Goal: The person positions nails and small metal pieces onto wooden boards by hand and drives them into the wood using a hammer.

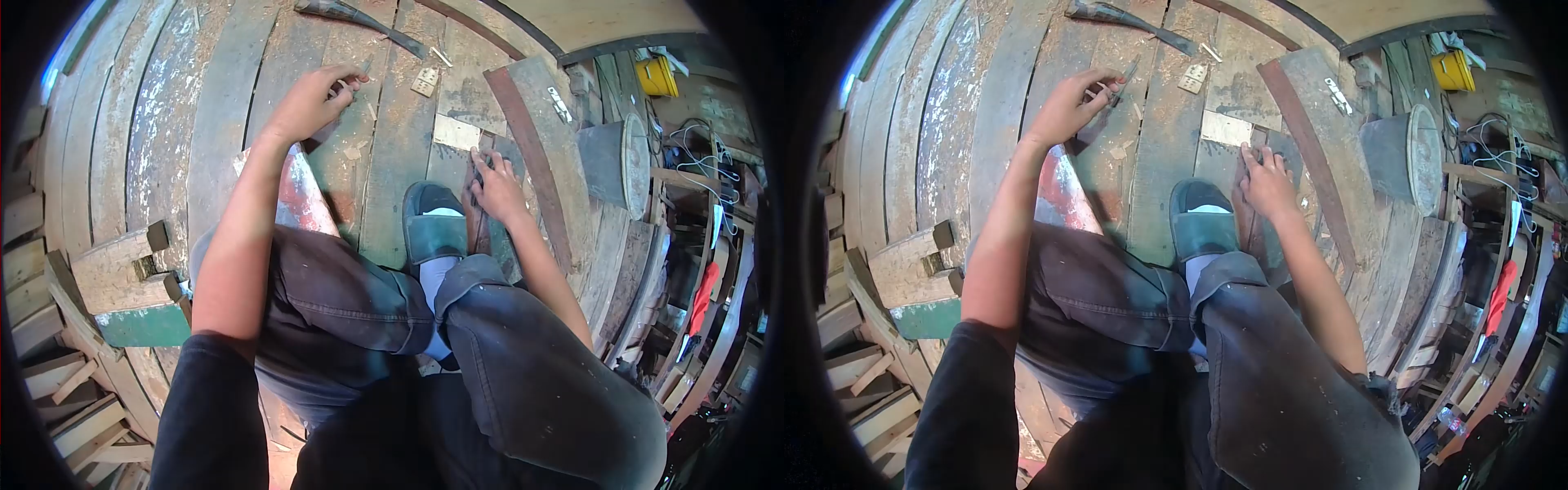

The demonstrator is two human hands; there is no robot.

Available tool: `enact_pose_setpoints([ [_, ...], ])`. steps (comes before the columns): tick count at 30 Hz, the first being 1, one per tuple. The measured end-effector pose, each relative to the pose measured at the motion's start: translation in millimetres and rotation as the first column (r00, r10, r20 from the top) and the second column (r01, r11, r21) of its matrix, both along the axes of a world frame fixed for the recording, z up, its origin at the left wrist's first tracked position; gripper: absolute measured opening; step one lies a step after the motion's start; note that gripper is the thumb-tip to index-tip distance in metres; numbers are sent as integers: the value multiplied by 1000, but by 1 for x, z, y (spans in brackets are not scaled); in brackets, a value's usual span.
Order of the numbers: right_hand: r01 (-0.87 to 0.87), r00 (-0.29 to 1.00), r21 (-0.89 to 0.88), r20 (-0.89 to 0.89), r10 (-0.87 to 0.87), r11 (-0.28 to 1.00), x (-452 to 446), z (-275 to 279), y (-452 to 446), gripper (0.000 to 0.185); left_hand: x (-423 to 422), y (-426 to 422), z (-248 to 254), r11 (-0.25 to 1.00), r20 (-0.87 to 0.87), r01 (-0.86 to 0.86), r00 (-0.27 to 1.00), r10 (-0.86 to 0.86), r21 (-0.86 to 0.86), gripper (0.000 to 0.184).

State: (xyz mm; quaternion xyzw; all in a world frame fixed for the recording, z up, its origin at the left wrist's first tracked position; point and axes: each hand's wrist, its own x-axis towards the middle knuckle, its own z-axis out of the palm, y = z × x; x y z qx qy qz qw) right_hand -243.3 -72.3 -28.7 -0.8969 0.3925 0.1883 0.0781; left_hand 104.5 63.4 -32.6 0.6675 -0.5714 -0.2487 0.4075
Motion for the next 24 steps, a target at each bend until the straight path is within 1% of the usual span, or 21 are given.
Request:
enact_pose_setpoints([
  [2,13,1000,-3,-11,-13,1000,-6,3,-3,63,-1,0,-2,1000,-33,-5,999,5,-2,28],
  [3,-41,988,-53,147,49,998,-14,3,-7,57,0,0,-2,1000,-65,-17,998,17,-2,29],
  [4,-89,948,-110,295,118,990,-22,3,-10,52,0,0,-2,1000,-68,-9,998,8,-8,29],
  [5,-83,950,-115,290,114,990,-32,4,-10,52,1,2,-3,1000,-67,-13,998,13,-12,30],
  [7,113,908,-101,414,-61,988,-59,4,-1,38,1,2,0,1000,-71,-16,997,15,-18,30],
  [8,142,904,-106,420,-85,984,-71,2,4,33,1,2,1,1000,-82,-22,996,22,-3,30],
  [9,144,905,-108,416,-87,984,-84,2,7,33,1,2,2,1000,-93,-27,995,28,14,29],
  [10,154,916,-66,382,-118,986,-95,2,9,34,1,2,5,998,-43,5,999,-2,58,31],
  [11,168,925,-24,348,-149,985,-105,2,11,35,0,2,5,998,-46,11,999,-8,58,31],
  [12,165,927,-23,344,-147,986,-112,1,11,37,-1,1,4,998,-53,7,999,-4,57,31],
  [13,174,926,-25,343,-155,984,-116,-1,11,37,-2,0,4,998,-59,5,998,-2,55,30],
  [15,149,907,79,386,-168,986,-118,-5,10,36,-4,0,5,999,-54,19,998,-17,50,30],
  [16,157,905,77,389,-175,985,-117,-5,11,36,-5,1,6,997,-66,8,998,-3,72,30],
  [18,220,895,139,365,-256,966,-113,-6,12,33,-4,1,7,996,-62,-5,998,10,84,31],
  [19,221,892,139,371,-258,965,-114,-9,11,33,-4,0,6,997,-55,-3,998,8,82,31],
  [21,264,901,84,334,-277,961,-116,-15,14,28,-3,2,6,996,-55,-12,998,17,83,27],
  [22,264,898,85,341,-277,961,-116,-16,14,28,-4,1,7,997,-48,-13,999,17,82,27],
  [24,228,892,35,394,-223,973,-114,-16,17,25,-5,0,8,991,-57,-29,998,36,134,29],
])
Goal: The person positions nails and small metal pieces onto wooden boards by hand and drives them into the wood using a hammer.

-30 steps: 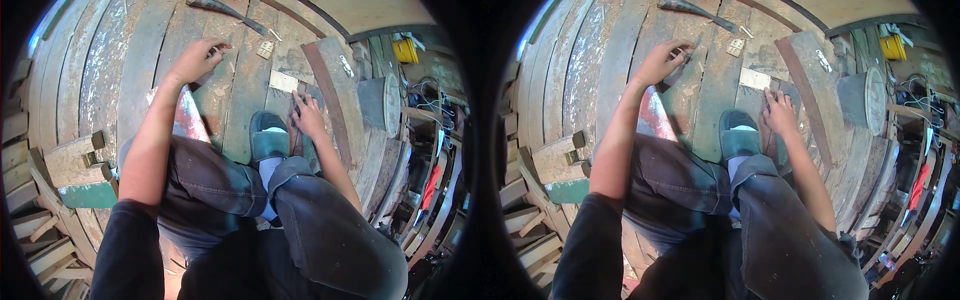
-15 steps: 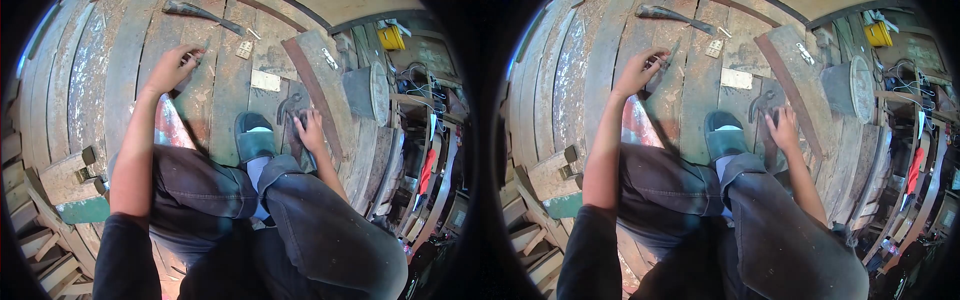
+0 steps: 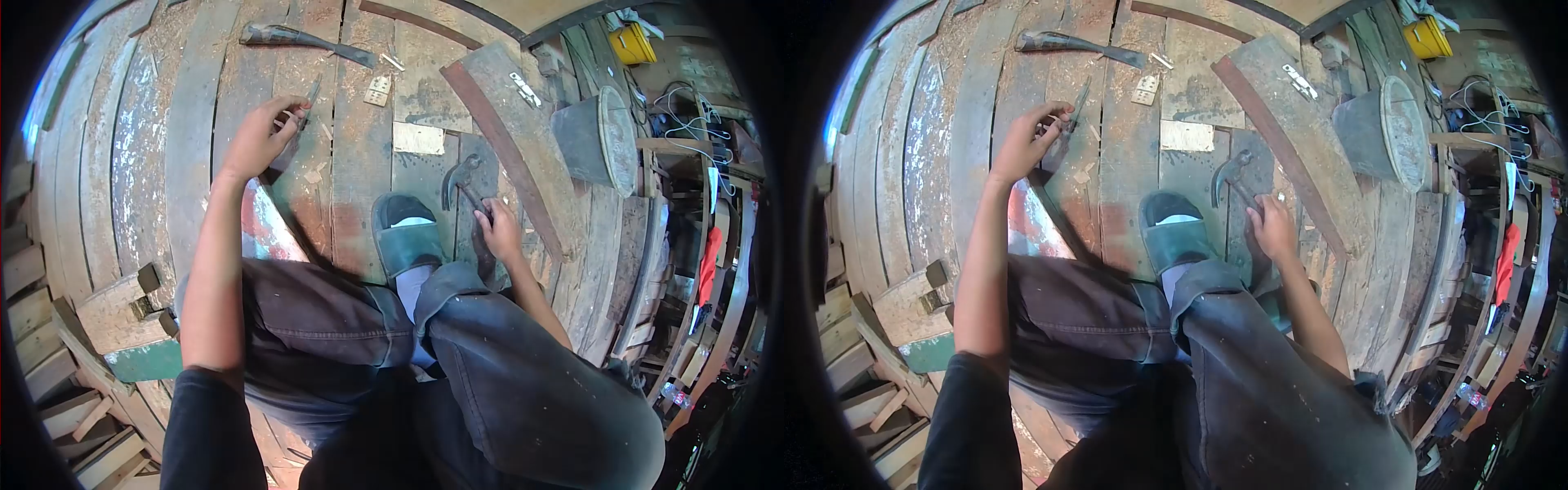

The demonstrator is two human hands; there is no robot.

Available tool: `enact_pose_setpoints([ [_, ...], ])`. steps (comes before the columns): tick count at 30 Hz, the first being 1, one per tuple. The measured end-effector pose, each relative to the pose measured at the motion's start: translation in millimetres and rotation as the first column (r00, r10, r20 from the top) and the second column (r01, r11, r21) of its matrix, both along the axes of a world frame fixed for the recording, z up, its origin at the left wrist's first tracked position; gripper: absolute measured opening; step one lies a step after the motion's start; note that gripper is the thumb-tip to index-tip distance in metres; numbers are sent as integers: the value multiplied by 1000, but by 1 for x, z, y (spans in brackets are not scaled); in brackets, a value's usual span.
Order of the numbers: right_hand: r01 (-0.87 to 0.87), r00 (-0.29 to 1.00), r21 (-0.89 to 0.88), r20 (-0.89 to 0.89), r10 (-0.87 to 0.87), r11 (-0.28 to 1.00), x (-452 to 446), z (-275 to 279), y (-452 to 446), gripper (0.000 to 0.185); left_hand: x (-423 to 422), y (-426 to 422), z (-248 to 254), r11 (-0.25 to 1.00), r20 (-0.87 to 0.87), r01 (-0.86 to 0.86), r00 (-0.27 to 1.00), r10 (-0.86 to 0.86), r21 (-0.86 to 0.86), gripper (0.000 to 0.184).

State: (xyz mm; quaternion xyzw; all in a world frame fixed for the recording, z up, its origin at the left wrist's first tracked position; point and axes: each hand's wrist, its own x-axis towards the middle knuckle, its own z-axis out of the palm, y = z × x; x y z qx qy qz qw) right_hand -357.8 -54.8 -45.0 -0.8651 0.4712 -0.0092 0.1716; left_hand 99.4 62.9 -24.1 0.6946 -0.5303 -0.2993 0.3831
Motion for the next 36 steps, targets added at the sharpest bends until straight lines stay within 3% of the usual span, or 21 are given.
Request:
enact_pose_setpoints([
  [4,46,971,59,232,-58,997,12,17,10,23,1,-3,-5,999,91,34,995,-33,-8,28],
  [7,57,971,135,222,-86,989,17,18,7,24,-3,-4,1,998,41,17,999,-19,60,28],
  [12,31,985,166,162,-58,986,31,20,-5,30,-4,-3,-4,1000,77,26,997,-26,7,26],
  [14,-42,967,-49,247,53,998,28,11,-8,35,-5,-2,-2,998,44,16,999,-18,57,27],
  [15,-39,968,-41,246,48,998,30,15,-7,35,-7,-2,-2,998,42,20,999,-22,65,27],
  [17,115,949,222,263,-173,968,43,36,-5,40,-6,-4,-3,997,72,32,997,-37,76,27],
  [19,137,923,240,322,-212,961,49,35,-1,43,-7,-6,-6,997,91,45,995,-50,59,27],
  [21,42,966,52,253,-54,998,50,19,-3,41,-7,-5,-8,998,114,55,992,-59,37,28],
  [22,38,965,47,258,-49,998,51,19,-7,41,-7,-5,-9,998,124,65,990,-68,23,28],
  [23,54,986,106,150,-69,993,52,18,-12,40,-6,-4,-10,997,132,74,989,-74,9,28],
  [24,80,995,164,37,-88,983,55,23,-15,38,-9,-3,-5,996,12,34,999,-35,83,28],
  [25,85,995,161,35,-91,983,57,29,-19,38,-9,-5,-4,996,10,38,999,-39,80,28],
  [27,31,969,-13,245,-27,999,59,50,-24,29,-9,-3,-7,996,65,24,997,-29,81,28],
  [31,68,933,0,355,-64,998,70,71,-15,28,-11,-7,-5,996,63,39,997,-44,79,28],
  [33,54,936,-28,350,-40,998,58,33,-12,30,-8,-7,-9,998,90,51,994,-55,44,28],
  [35,68,998,74,-7,-68,995,53,11,-11,34,-5,-4,-10,998,117,60,991,-62,15,29],
  [36,102,988,100,108,-113,990,51,9,-14,37,-4,-3,-10,998,103,48,993,-51,30,29],
])
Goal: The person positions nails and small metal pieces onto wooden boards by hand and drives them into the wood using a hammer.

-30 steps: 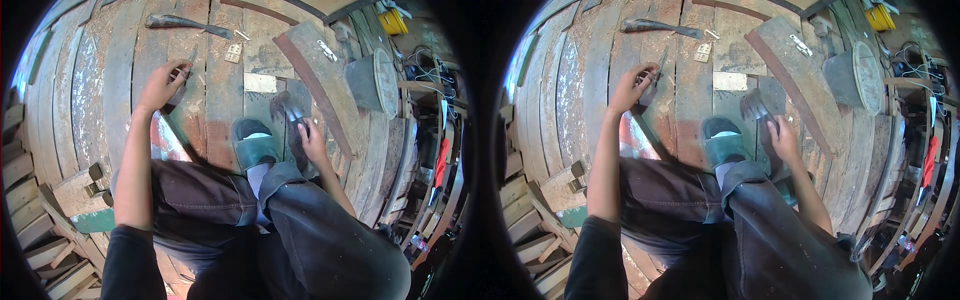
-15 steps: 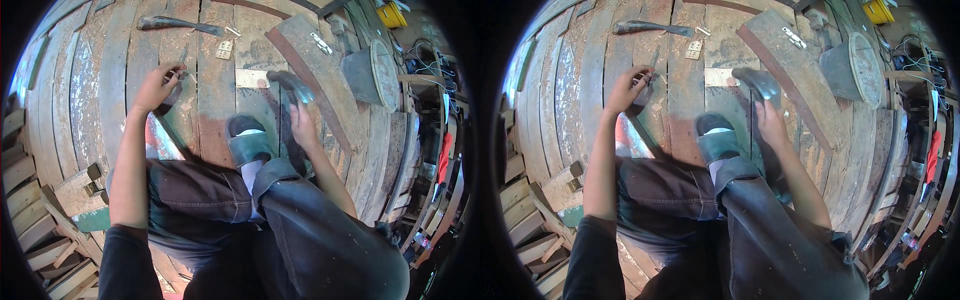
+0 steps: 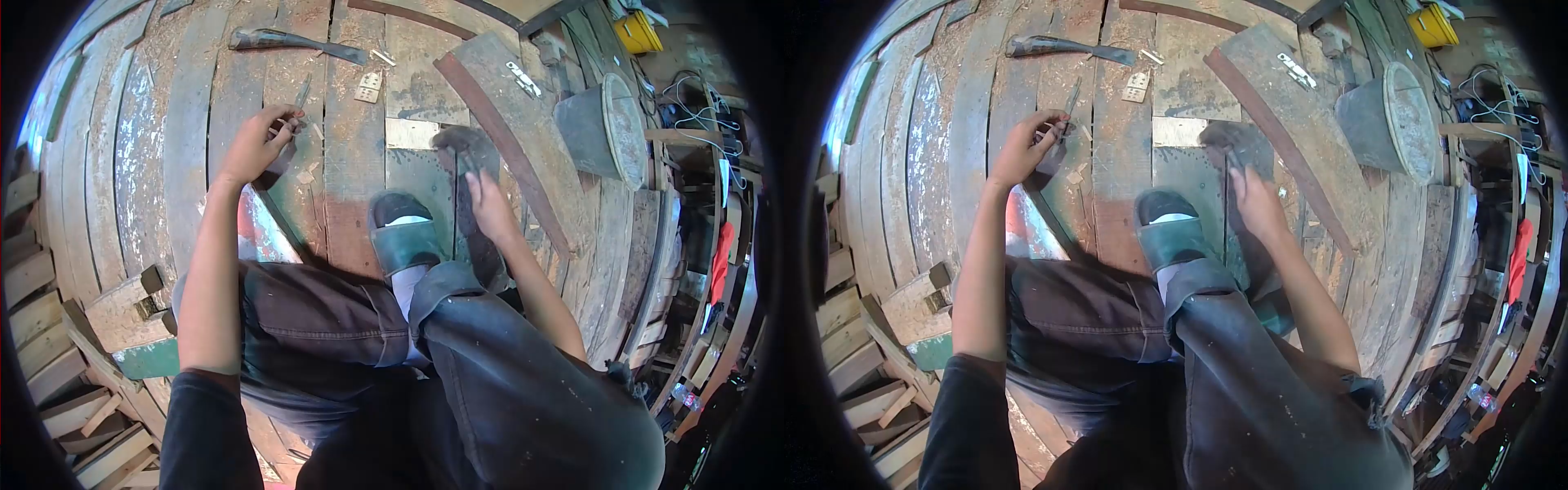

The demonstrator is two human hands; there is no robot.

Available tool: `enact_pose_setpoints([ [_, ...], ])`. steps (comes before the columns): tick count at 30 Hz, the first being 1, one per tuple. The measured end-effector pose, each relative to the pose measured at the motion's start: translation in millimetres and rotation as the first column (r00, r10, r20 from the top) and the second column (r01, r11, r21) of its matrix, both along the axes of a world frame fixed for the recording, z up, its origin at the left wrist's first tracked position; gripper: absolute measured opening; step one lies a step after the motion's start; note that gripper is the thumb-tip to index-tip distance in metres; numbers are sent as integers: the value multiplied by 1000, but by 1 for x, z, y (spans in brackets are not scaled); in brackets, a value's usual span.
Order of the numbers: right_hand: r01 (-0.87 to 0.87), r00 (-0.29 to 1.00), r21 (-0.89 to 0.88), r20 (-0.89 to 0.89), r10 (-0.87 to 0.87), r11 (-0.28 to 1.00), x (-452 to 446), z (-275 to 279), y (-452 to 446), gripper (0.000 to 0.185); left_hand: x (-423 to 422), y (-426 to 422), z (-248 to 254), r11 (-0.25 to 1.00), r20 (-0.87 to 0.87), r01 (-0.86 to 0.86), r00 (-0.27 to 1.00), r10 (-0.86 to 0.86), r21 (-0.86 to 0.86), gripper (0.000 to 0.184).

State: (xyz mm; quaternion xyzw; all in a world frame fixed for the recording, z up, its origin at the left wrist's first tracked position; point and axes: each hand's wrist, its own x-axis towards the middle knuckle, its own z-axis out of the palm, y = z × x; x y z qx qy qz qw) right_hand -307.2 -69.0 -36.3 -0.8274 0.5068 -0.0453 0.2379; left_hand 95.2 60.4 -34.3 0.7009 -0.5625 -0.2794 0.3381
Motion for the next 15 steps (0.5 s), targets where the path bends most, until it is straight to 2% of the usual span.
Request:
enact_pose_setpoints([
  [3,10,998,68,60,-14,998,20,43,-8,32,-4,1,2,999,-36,-8,999,10,39,29],
  [4,-29,993,-102,109,40,994,22,41,-8,30,-5,-2,3,999,-52,-13,999,15,51,29],
  [7,-90,973,-92,203,107,992,44,70,2,37,-6,-6,1,1000,-30,25,999,-25,0,28],
  [8,-90,973,-91,203,107,992,50,66,5,37,-6,-6,1,1000,-30,24,999,-24,1,28],
  [10,-181,919,-219,309,244,959,60,53,11,34,-5,-5,3,1000,-64,9,998,-8,27,28],
  [11,-186,918,-219,309,249,958,62,43,15,34,-4,-3,2,1000,-64,4,998,-2,27,28],
  [13,-183,977,56,119,175,982,64,22,23,35,0,-1,-1,1000,-57,1,998,0,16,28],
  [14,-182,981,73,-52,186,981,64,15,26,37,2,0,-2,1000,-51,-6,999,6,13,28],
  [15,-188,980,69,-47,191,980,66,18,26,37,2,1,-1,1000,-28,-11,1000,11,-2,26],
])
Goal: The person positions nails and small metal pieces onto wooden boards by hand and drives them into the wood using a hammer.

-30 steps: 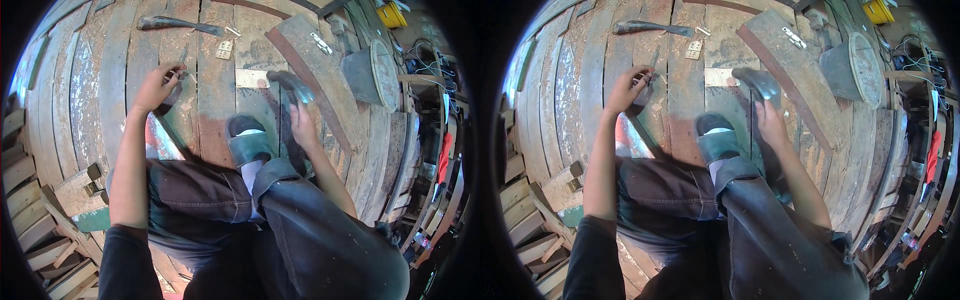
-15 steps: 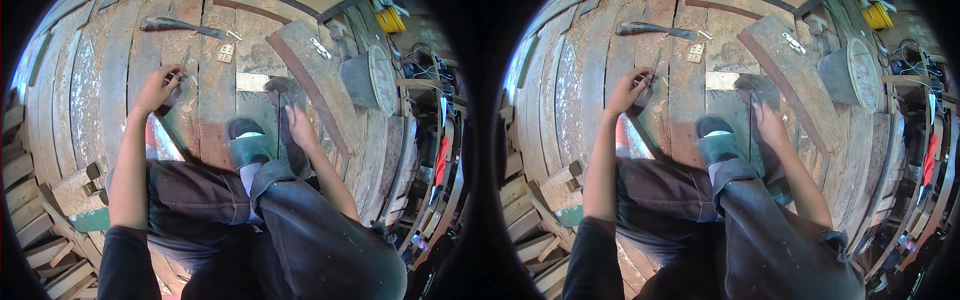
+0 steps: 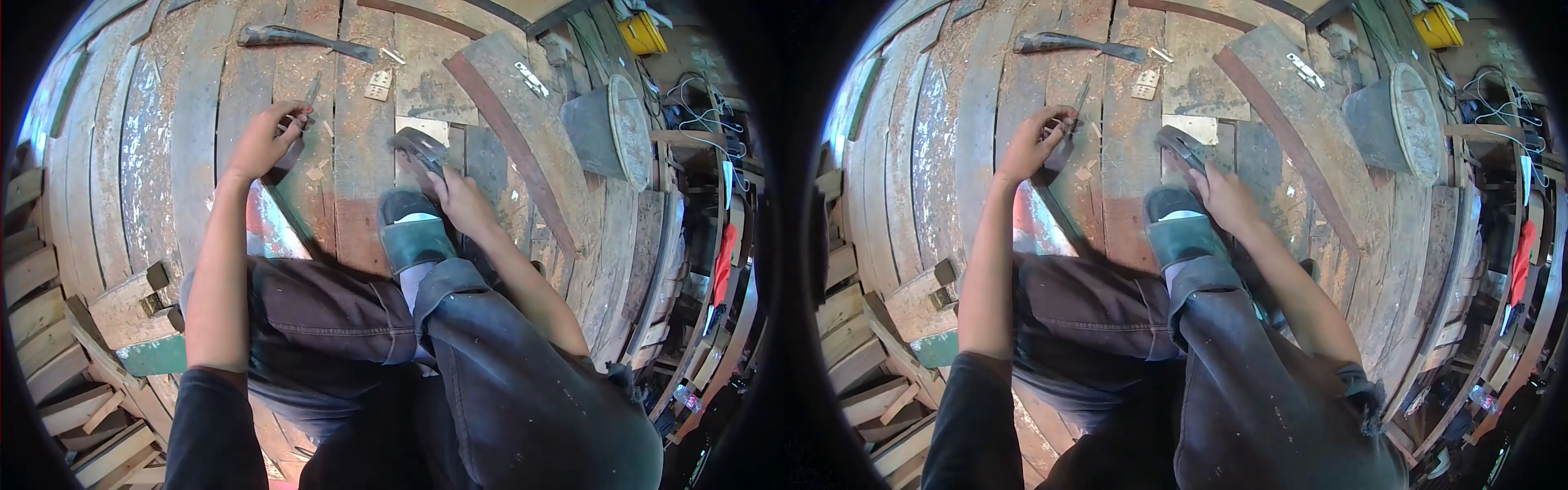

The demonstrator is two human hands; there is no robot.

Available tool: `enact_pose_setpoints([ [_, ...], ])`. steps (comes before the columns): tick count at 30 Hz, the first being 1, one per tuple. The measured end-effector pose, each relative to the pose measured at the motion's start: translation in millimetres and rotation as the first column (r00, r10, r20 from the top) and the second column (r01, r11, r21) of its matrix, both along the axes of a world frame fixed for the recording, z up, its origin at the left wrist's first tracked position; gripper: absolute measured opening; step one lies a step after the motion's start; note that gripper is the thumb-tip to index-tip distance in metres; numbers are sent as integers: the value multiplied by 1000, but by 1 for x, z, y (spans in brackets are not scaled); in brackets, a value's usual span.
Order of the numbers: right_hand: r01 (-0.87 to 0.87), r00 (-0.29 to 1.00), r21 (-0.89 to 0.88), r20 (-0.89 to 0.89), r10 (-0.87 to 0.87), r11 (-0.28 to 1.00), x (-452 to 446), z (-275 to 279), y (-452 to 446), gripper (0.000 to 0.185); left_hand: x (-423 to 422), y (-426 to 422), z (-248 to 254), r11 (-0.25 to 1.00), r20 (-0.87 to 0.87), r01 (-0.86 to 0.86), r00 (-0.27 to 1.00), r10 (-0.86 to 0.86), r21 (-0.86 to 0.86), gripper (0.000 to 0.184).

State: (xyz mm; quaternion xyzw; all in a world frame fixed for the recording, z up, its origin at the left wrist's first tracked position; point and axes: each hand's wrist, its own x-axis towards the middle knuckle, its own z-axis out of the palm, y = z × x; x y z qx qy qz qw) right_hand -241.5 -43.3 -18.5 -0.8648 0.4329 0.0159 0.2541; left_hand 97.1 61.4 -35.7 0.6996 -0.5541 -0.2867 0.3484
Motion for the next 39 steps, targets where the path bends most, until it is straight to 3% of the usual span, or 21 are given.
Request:
enact_pose_setpoints([
  [2,-15,999,73,44,12,997,-3,6,-1,39,1,1,-1,1000,22,1,1000,-1,-9,25],
  [4,-24,1000,54,15,23,998,-3,18,1,38,0,0,1,999,-63,-16,998,18,32,26],
  [6,-53,983,-21,174,56,998,-2,28,4,38,-3,0,2,999,-55,-18,998,20,29,26],
  [7,-51,984,-27,172,55,998,-3,25,7,38,-2,-2,4,999,-40,-25,999,25,23,25],
  [11,-26,999,-63,-29,25,998,-2,-3,3,39,3,0,-1,999,-38,11,999,-13,-49,27],
  [12,-50,993,-66,-114,42,997,0,-1,2,40,1,1,2,1000,-55,-17,998,17,2,27],
  [14,-79,986,-88,-156,64,993,0,7,-4,40,0,2,4,998,-71,-43,996,47,51,27],
  [16,-117,976,-106,-197,94,988,-2,11,-6,41,4,5,2,999,-58,-29,998,27,-31,28],
  [22,62,959,-87,-270,-83,994,-36,21,-12,37,5,4,5,999,-39,-33,999,31,-31,27],
  [25,125,989,81,-85,-118,989,-67,17,-23,38,4,2,6,999,-30,-25,999,24,-32,27],
  [28,116,992,102,-60,-110,988,-80,31,-28,37,3,2,7,998,-15,-24,1000,23,-50,26],
  [29,140,987,155,-97,-126,978,-81,39,-29,37,3,3,8,999,-15,-24,1000,23,-49,26],
  [33,111,993,98,-58,-105,989,-97,32,-35,37,2,5,13,998,-71,-55,996,54,-22,27],
  [36,157,980,170,-149,-133,973,-101,35,-40,34,3,7,9,998,-97,-66,993,65,-5,26],
  [38,332,942,412,-195,-274,848,-102,40,-38,33,6,7,4,999,-125,-50,991,48,-13,25],
  [39,283,957,411,-189,-222,867,-109,37,-40,31,6,9,3,998,-112,-60,992,58,-11,25],
])
